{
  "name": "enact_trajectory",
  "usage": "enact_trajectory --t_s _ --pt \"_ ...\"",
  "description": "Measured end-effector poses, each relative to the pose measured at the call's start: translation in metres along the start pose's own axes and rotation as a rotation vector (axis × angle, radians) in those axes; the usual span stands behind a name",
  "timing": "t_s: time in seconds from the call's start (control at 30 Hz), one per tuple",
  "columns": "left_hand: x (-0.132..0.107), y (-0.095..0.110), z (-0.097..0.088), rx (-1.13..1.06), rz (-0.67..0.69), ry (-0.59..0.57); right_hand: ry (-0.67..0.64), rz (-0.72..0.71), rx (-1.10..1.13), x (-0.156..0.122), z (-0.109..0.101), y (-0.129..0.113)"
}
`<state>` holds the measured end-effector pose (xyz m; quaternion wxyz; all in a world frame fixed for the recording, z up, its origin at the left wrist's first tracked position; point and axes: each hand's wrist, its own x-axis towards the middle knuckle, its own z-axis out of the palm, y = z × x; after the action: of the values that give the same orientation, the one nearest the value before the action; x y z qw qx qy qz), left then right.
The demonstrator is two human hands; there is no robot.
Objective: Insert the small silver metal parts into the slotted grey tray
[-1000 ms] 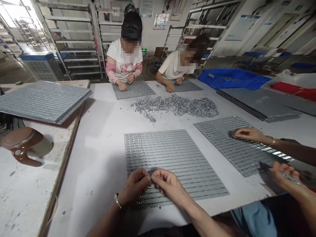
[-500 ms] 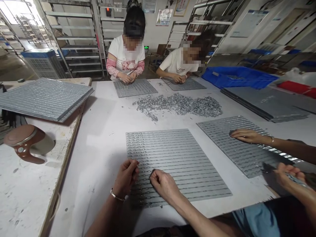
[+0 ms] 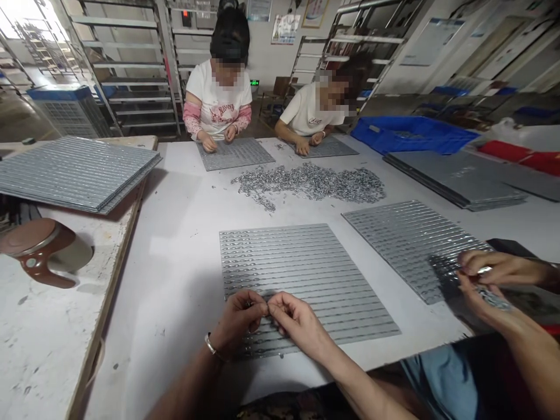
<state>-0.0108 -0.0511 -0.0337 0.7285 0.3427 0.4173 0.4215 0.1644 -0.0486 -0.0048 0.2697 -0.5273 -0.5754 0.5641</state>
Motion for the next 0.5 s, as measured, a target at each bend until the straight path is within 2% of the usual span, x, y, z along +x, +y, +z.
enact_trajectory --t_s 0.1,0.23,0.37,0.5 --pt "0.000 0.004 -0.005 0.045 0.003 0.091 0.021 -0.018 -0.107 0.005 -0.002 0.009" --pt "0.001 0.019 -0.015 -0.055 0.032 0.282 0.019 -0.082 -0.391 0.010 0.001 0.025" --pt "0.003 0.024 -0.020 -0.124 0.036 0.297 0.046 -0.112 -0.593 0.011 0.010 0.031" --pt "0.004 0.018 -0.020 -0.142 0.011 0.255 0.082 -0.077 -0.632 0.014 0.013 0.037"
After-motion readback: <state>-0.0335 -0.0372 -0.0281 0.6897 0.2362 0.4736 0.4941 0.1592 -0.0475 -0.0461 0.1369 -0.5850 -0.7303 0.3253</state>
